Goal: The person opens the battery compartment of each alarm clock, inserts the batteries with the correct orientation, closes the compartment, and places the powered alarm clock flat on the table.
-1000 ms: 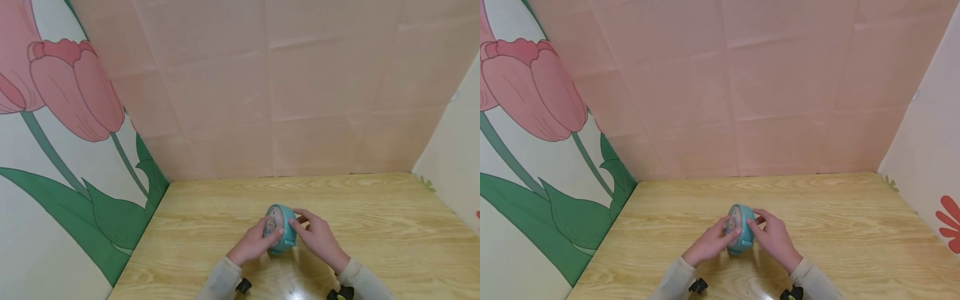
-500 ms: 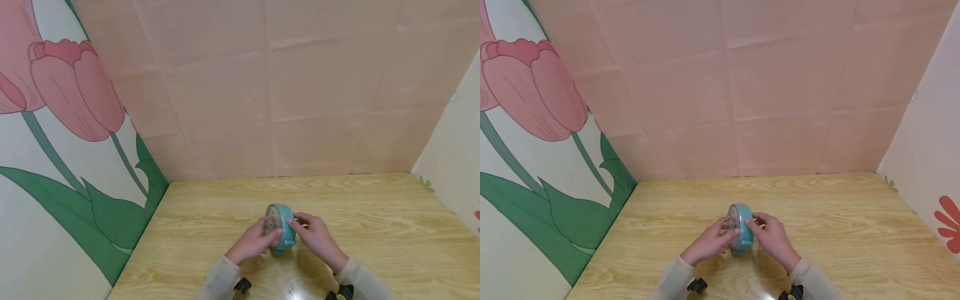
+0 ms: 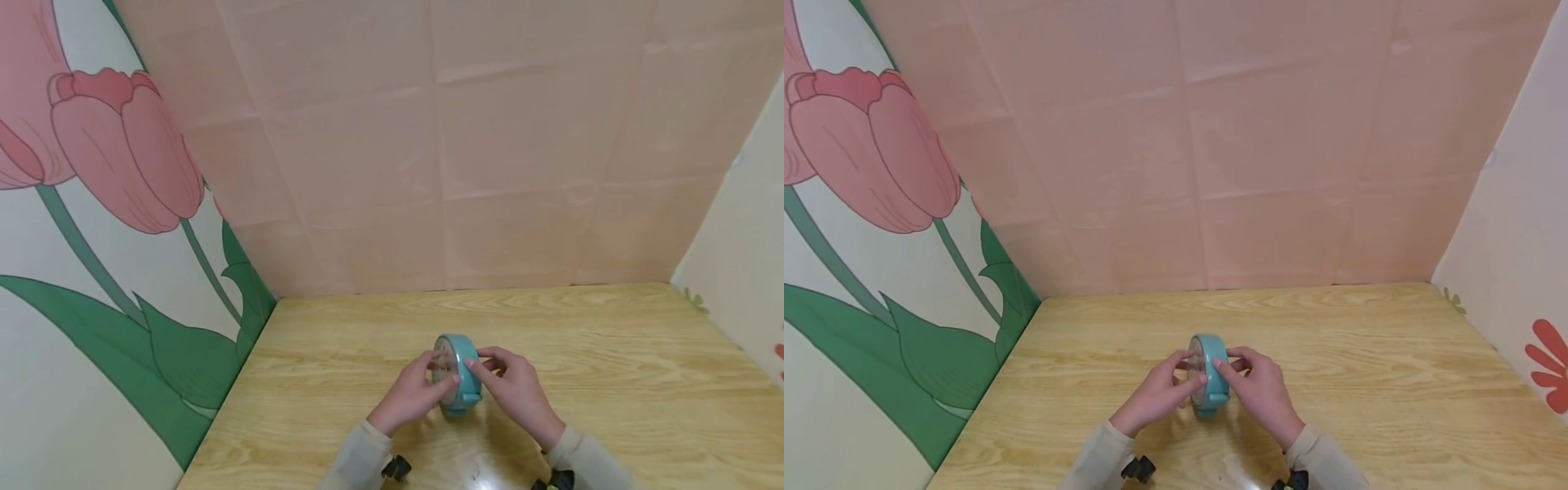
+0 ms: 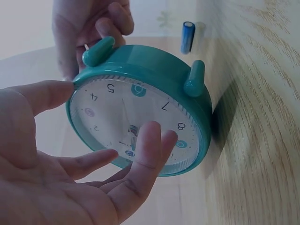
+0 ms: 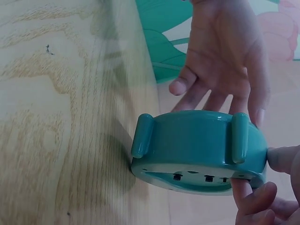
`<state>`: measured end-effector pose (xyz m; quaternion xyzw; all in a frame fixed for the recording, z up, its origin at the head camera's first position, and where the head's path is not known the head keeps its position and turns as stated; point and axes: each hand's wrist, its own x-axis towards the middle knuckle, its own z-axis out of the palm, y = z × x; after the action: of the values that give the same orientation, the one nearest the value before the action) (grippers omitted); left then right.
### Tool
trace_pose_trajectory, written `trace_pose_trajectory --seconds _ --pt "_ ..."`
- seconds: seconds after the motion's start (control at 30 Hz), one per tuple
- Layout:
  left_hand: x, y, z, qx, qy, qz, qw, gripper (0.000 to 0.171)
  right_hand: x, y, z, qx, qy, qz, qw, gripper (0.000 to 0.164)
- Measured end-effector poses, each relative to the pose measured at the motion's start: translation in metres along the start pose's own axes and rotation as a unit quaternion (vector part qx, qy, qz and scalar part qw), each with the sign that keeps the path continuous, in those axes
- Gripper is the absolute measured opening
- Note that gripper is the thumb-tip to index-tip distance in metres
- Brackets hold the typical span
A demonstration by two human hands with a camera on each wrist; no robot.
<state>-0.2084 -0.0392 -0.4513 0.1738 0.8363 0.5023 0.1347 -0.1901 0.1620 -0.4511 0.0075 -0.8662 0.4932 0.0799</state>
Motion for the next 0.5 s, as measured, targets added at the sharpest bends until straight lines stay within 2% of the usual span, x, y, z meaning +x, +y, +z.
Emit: trace_pose_trajectory --seconds 0.23,0.5 --pt "-0.0019 0.0030 -0.0014 -0.014 0.008 0.003 0.9999 0.065 -0.0008 -0.0020 0.0023 -0.007 0.004 -0.003 1.000 0.037" --pt "-0.0020 0.0020 -0.0017 -0.053 0.009 0.002 0.9986 0.058 -0.0039 -0.0064 0.0028 -0.009 -0.003 -0.012 1.000 0.044"
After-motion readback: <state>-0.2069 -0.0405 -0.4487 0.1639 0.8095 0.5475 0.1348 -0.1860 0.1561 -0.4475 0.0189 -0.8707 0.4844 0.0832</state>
